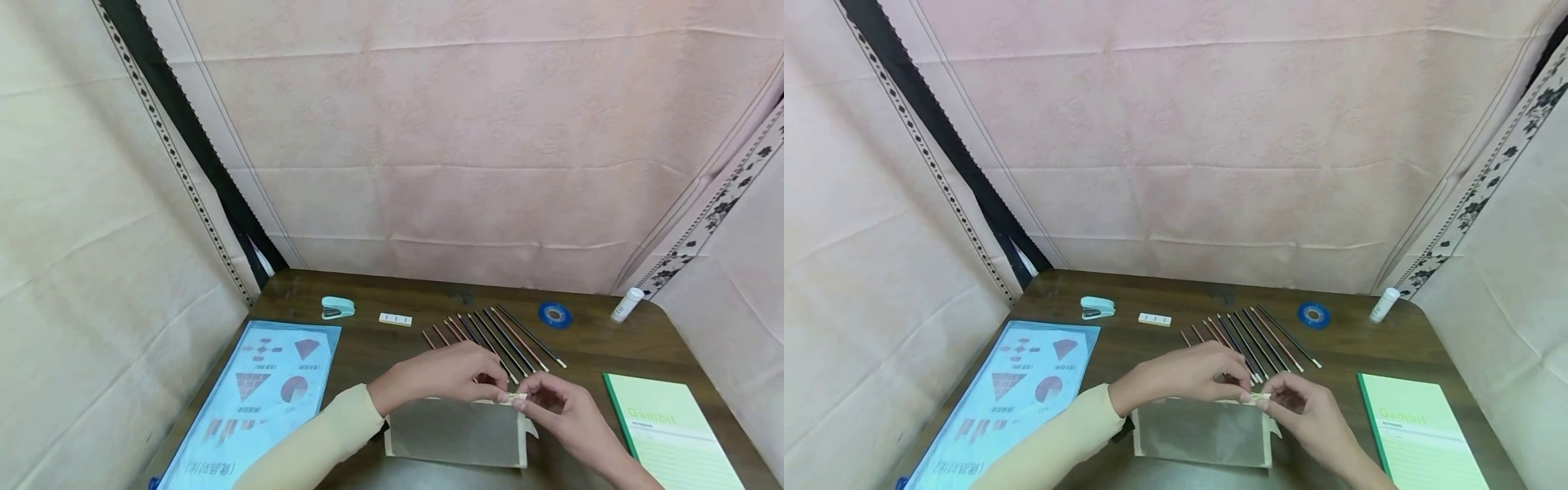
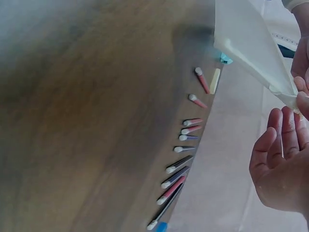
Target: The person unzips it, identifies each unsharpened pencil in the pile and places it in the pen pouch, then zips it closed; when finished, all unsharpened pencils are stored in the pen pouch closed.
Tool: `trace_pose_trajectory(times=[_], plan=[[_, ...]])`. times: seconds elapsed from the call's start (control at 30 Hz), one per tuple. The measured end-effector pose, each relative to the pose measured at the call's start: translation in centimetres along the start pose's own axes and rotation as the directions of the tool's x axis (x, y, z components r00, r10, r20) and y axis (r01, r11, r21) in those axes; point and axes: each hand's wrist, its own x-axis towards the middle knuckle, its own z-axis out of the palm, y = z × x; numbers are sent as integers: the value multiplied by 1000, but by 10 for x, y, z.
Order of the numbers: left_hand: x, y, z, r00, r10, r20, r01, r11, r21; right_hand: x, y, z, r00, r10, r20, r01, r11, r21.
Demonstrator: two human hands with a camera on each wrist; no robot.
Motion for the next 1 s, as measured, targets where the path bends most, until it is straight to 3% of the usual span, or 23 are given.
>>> trace_pose_trajectory(times=[0.3, 0.57, 1.0], plan=[[-16, 2, -7, 998, 52, -23, -51, 998, 32, -1, -15, 4, 1000, -3, 4, 3, 999, -54], [-26, 2, -10, 999, 36, -22, -35, 999, 39, -2, -18, 2, 1000, 30, -5, -31, 998, -48], [-46, -10, -9, 999, -48, -26, 47, 999, -14, -8, -9, -1, 997, 78, -27, -79, 996, -40]])
